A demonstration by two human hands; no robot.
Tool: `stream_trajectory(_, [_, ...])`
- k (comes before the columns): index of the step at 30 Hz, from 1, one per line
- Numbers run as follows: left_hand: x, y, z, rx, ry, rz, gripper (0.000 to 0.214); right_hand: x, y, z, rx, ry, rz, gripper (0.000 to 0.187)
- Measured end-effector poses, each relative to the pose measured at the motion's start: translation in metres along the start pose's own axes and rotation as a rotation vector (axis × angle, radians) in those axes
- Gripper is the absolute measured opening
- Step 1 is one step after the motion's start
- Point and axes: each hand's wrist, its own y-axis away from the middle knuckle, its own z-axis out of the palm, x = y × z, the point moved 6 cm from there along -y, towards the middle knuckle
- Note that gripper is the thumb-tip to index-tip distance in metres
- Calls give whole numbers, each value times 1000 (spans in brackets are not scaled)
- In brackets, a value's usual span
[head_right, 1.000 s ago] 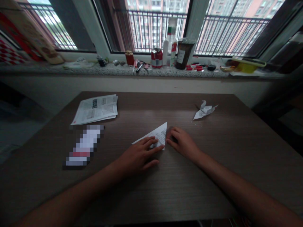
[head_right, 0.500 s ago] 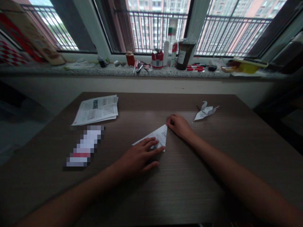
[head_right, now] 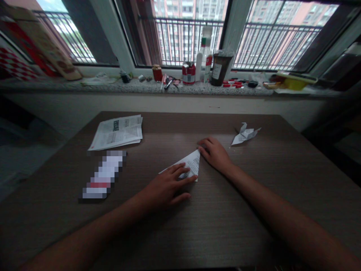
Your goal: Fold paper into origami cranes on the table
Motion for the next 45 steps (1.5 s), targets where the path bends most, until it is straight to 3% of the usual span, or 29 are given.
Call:
stream_trajectory(6, [1, 0, 0, 17, -24, 21, 54, -31, 37, 24, -346, 30, -345, 60])
stream_trajectory(11, [2, 1, 0, 17, -62, 8, 56, -31, 44, 35, -484, 75, -355, 59])
stream_trajectory(18, [4, 1, 1, -11, -62, 12, 54, -23, 37, 36, -450, 114, -340, 66])
stream_trajectory(26, [5, 1, 0, -3, -69, 2, 54, 6, 15, 37, -338, 160, -194, 70])
stream_trajectory(37, [7, 1, 1, 5, -57, 9, 51, 3, 16, 35, -320, 147, -169, 69])
stream_trajectory(45, [6, 0, 1, -3, -57, 20, 49, -11, 30, 17, -287, 20, -154, 58])
